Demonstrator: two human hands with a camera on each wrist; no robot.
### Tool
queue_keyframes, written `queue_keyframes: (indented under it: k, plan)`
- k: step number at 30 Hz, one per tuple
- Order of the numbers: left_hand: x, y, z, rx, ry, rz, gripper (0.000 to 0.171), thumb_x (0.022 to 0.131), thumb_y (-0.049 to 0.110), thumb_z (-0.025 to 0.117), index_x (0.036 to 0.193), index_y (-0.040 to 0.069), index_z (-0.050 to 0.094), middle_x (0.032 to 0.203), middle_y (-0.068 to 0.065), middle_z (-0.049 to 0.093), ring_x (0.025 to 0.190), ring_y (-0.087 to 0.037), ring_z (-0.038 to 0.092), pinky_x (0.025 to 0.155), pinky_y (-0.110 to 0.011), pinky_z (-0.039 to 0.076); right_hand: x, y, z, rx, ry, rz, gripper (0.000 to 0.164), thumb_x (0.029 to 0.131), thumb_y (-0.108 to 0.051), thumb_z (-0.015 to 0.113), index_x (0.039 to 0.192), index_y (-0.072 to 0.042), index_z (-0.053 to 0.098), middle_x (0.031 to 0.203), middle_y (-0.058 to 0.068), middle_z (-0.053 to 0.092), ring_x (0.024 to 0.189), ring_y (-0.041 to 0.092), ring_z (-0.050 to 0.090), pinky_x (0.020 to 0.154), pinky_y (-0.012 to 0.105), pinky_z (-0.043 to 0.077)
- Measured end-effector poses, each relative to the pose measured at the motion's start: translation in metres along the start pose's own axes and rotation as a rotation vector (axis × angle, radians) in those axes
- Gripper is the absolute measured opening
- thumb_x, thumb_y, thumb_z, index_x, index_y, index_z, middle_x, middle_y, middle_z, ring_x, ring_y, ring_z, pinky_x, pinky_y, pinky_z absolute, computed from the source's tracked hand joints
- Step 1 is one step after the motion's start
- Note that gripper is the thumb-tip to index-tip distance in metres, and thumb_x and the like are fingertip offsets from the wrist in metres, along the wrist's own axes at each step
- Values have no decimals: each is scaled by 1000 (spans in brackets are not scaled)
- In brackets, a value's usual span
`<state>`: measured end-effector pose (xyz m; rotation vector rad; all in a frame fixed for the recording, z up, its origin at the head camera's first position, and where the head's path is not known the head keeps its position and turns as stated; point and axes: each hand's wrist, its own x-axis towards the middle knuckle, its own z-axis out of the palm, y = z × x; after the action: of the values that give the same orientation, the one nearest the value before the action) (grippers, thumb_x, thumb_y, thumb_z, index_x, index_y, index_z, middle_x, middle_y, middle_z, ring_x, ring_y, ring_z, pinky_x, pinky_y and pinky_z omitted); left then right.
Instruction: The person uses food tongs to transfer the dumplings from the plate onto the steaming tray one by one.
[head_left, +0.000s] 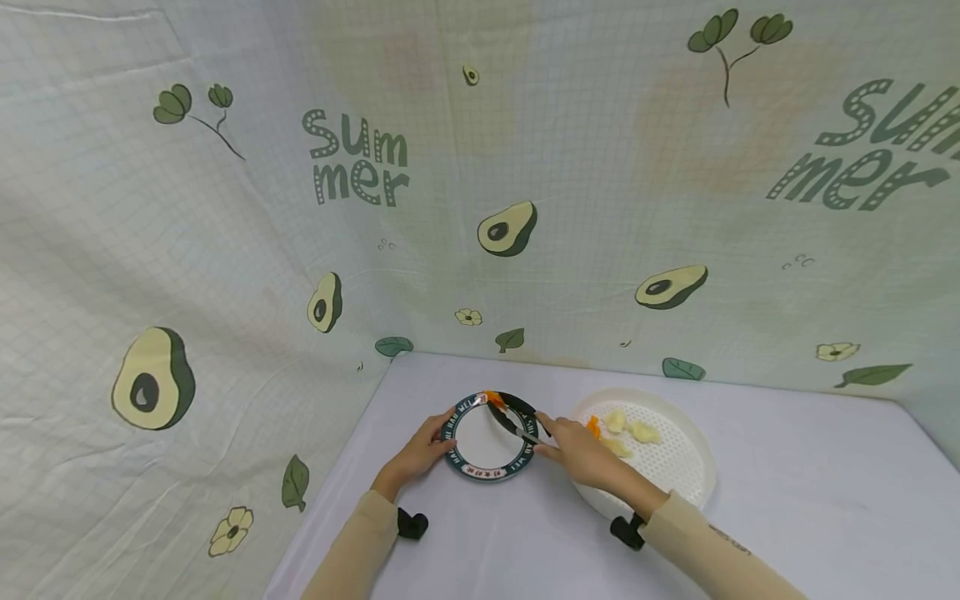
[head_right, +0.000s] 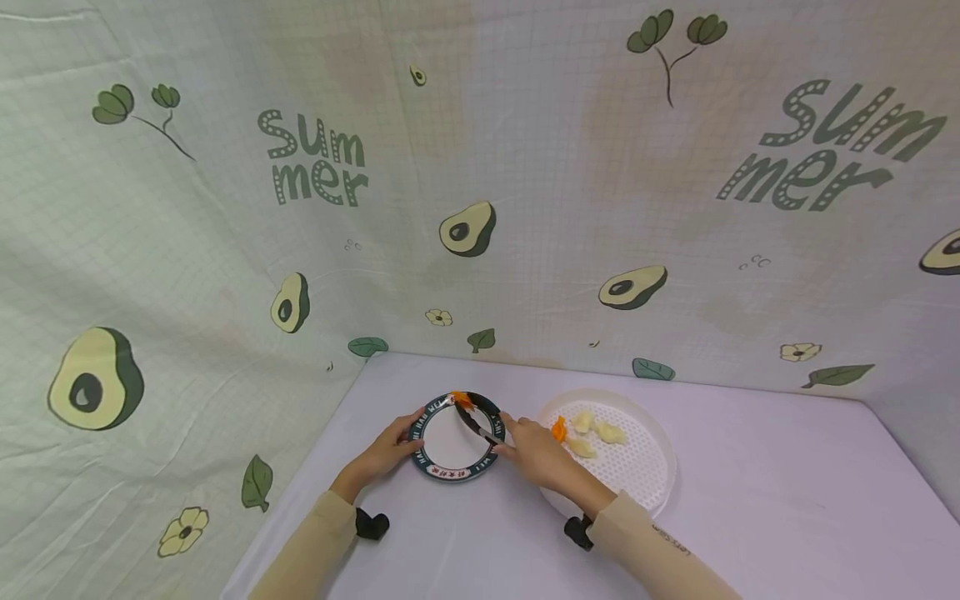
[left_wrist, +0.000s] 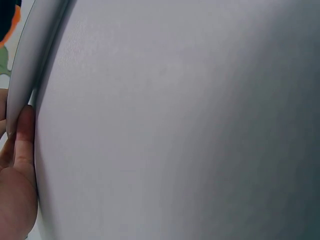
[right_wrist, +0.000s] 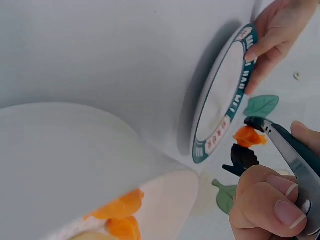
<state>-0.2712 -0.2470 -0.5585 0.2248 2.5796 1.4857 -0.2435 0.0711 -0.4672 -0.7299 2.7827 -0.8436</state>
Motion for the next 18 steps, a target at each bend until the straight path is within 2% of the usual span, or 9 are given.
queue_keyframes:
  k: [7, 10, 11, 15, 18]
  plan:
    - [1, 1, 1, 14, 3, 10, 63, 99, 11, 60, 156, 8, 33, 151, -22, 37, 139, -40, 35, 114, -56, 27, -19, 4, -15, 1, 12, -18, 60, 97, -27, 65, 145, 4, 46, 121, 23, 63, 108, 33, 63, 88, 48, 53]
    - [0, 2, 1, 16, 4, 13, 63, 100, 10, 60, 156, 7, 32, 150, -23, 37, 139, -41, 35, 114, -55, 28, -28, 6, -21, 4, 9, -25, 60, 97, -26, 65, 146, 4, 46, 121, 23, 63, 95, 27, 63, 80, 44, 54]
    - [0, 2, 1, 18, 5, 10, 63, 100, 11, 60, 156, 7, 32, 151, -23, 37, 139, -40, 34, 114, -55, 27, -31, 7, -22, -1, 11, -27, 60, 98, -26, 65, 146, 4, 45, 122, 23, 63, 95, 26, 63, 80, 43, 54]
    - [0, 1, 2, 20, 8, -2, 63, 100, 11, 60, 156, 9, 32, 152, -22, 36, 140, -39, 33, 115, -54, 27, -43, 8, -29, -3, 11, -21, 60, 98, -25, 64, 147, 3, 44, 129, 25, 60, 109, 34, 61, 92, 51, 51]
    - [0, 1, 2, 31, 10, -3, 63, 99, 11, 60, 156, 8, 33, 152, -23, 36, 140, -40, 33, 114, -55, 27, -51, 9, -35, -3, 11, -23, 60, 99, -27, 62, 148, 2, 43, 135, 25, 56, 125, 43, 52, 101, 60, 42]
